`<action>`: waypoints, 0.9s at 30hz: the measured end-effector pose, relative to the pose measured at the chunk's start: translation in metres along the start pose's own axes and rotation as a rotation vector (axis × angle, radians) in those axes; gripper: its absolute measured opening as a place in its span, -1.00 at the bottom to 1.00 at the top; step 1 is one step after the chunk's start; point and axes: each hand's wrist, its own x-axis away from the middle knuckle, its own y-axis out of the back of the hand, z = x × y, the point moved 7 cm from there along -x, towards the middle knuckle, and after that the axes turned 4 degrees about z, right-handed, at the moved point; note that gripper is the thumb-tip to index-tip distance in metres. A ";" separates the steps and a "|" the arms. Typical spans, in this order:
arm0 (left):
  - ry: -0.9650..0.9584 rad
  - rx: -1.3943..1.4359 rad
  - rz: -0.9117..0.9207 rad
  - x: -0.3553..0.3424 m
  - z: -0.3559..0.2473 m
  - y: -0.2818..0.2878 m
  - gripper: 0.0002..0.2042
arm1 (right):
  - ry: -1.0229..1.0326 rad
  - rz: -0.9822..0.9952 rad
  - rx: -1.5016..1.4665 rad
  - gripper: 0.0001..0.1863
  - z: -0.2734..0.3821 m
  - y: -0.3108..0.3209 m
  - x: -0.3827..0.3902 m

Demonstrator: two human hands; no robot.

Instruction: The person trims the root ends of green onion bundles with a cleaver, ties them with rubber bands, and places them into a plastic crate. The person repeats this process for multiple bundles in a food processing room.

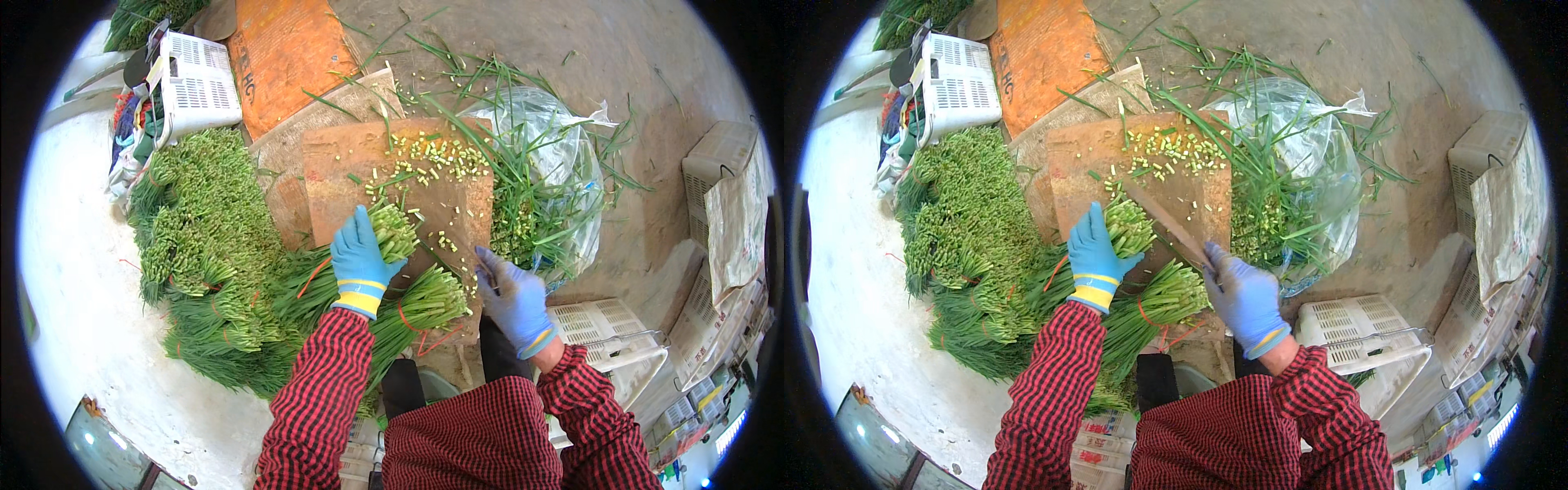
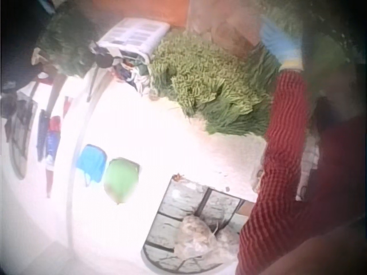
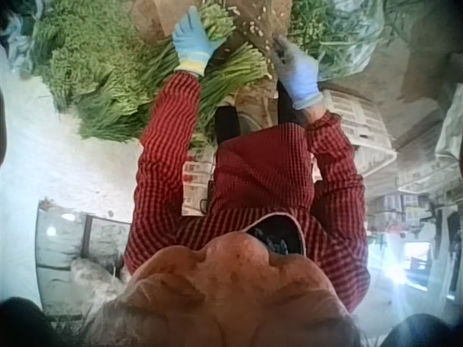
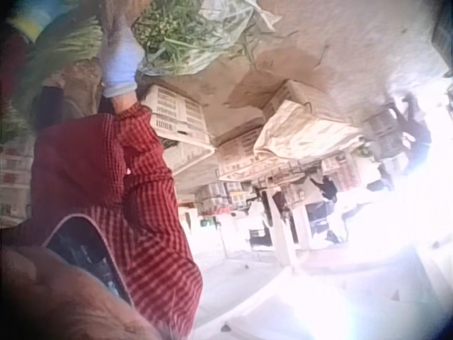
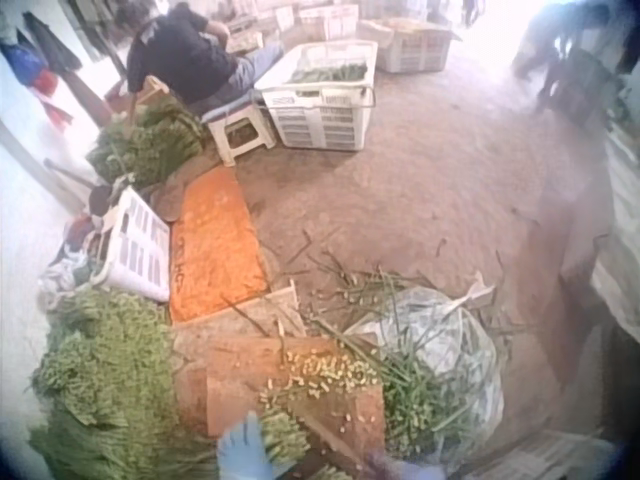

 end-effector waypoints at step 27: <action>0.197 -0.111 0.248 -0.021 0.020 -0.074 -0.34 | -0.018 0.142 0.269 -0.90 0.042 -0.068 0.004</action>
